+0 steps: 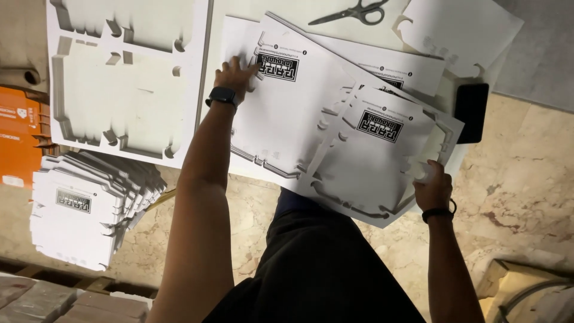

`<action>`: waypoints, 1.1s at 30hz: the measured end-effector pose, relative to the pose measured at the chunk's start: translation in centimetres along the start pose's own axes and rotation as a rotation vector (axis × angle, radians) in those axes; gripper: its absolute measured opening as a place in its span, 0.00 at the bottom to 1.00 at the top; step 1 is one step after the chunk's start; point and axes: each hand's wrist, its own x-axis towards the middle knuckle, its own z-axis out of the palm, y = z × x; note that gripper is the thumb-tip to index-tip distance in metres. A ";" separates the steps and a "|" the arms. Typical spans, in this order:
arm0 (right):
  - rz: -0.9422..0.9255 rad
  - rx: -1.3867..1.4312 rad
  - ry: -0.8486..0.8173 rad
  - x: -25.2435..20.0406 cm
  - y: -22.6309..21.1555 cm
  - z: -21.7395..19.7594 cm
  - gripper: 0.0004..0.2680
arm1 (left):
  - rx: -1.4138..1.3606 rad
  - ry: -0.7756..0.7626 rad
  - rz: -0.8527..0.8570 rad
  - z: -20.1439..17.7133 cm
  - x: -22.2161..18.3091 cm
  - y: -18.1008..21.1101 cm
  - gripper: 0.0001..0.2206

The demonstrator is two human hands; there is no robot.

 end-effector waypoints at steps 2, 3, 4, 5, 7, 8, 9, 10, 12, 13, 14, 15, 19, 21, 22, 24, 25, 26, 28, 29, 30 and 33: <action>0.061 0.025 -0.039 -0.7 -2.5 -1.4 0.28 | -0.048 -0.046 0.046 -0.4 1.3 -0.1 0.28; 0.124 0.060 -0.077 -1.2 -3.8 -1.9 0.30 | -0.088 -0.091 0.096 -0.8 1.9 -0.2 0.27; 0.124 0.058 -0.077 -0.8 -3.6 -1.8 0.30 | -0.091 -0.091 0.096 -1.6 2.0 -0.3 0.27; 0.143 0.048 -0.087 -0.5 -3.4 -1.7 0.29 | -0.147 -0.168 0.073 -2.4 2.0 -0.3 0.24; 0.162 0.038 -0.094 -0.1 -2.7 -1.5 0.28 | -0.203 -0.242 0.053 -3.4 1.8 0.0 0.21; 0.167 0.015 -0.106 0.1 -2.3 -1.4 0.27 | -0.228 -0.218 0.050 -3.6 1.7 0.1 0.21; 0.169 -0.006 -0.117 0.6 -2.1 -1.4 0.27 | -0.252 -0.193 0.046 -3.9 1.7 0.1 0.21; 0.167 -0.004 -0.113 1.4 -0.3 -0.4 0.27 | -0.251 -0.187 0.048 -3.5 2.0 0.1 0.21; -0.012 -0.162 0.022 2.6 3.8 1.3 0.29 | -0.173 -0.148 -0.033 -2.2 2.0 0.5 0.21; -0.011 -0.163 0.021 2.6 3.6 1.1 0.29 | -0.175 -0.150 -0.033 -3.5 1.3 0.7 0.21; 0.010 -0.164 0.008 2.6 3.4 0.8 0.29 | -0.160 -0.187 -0.045 -4.8 0.6 1.0 0.24; 0.032 -0.162 -0.002 2.7 3.3 0.5 0.29 | -0.144 -0.221 -0.054 -6.2 0.2 1.4 0.27; 0.056 -0.143 -0.007 2.7 2.5 -0.3 0.29 | -0.212 -0.262 -0.034 -6.2 0.2 1.4 0.25; 0.090 -0.113 -0.054 1.8 0.4 -1.7 0.33 | -0.285 -0.275 -0.004 -6.7 -0.2 1.3 0.30; 0.089 -0.112 -0.051 2.4 1.7 -1.1 0.33 | -0.285 -0.271 -0.002 -6.5 -0.4 0.7 0.30; -0.072 -0.195 0.056 3.2 4.5 0.0 0.30 | -0.405 -0.207 0.033 -5.9 -0.7 -0.1 0.29; -0.074 -0.194 0.064 3.2 5.0 -0.1 0.30 | -0.404 -0.200 0.036 -6.6 -1.1 -0.2 0.29; -0.118 -0.200 0.097 3.1 5.5 -0.2 0.30 | -0.426 -0.175 0.035 -7.2 -1.7 -0.3 0.29; -0.159 -0.204 0.139 2.9 6.0 -0.7 0.29 | -0.447 -0.144 0.043 -9.3 -2.8 -0.4 0.30; -0.197 -0.213 0.174 2.6 6.2 -1.2 0.30 | -0.452 -0.141 0.036 -10.6 -3.5 -0.4 0.30; -0.234 -0.223 0.209 2.4 6.4 -1.6 0.30 | -0.456 -0.138 0.030 -11.9 -4.4 -0.3 0.30; -0.238 -0.174 0.095 0.0 1.7 -6.6 0.28 | -0.476 -0.213 0.018 -15.2 -5.8 -0.7 0.36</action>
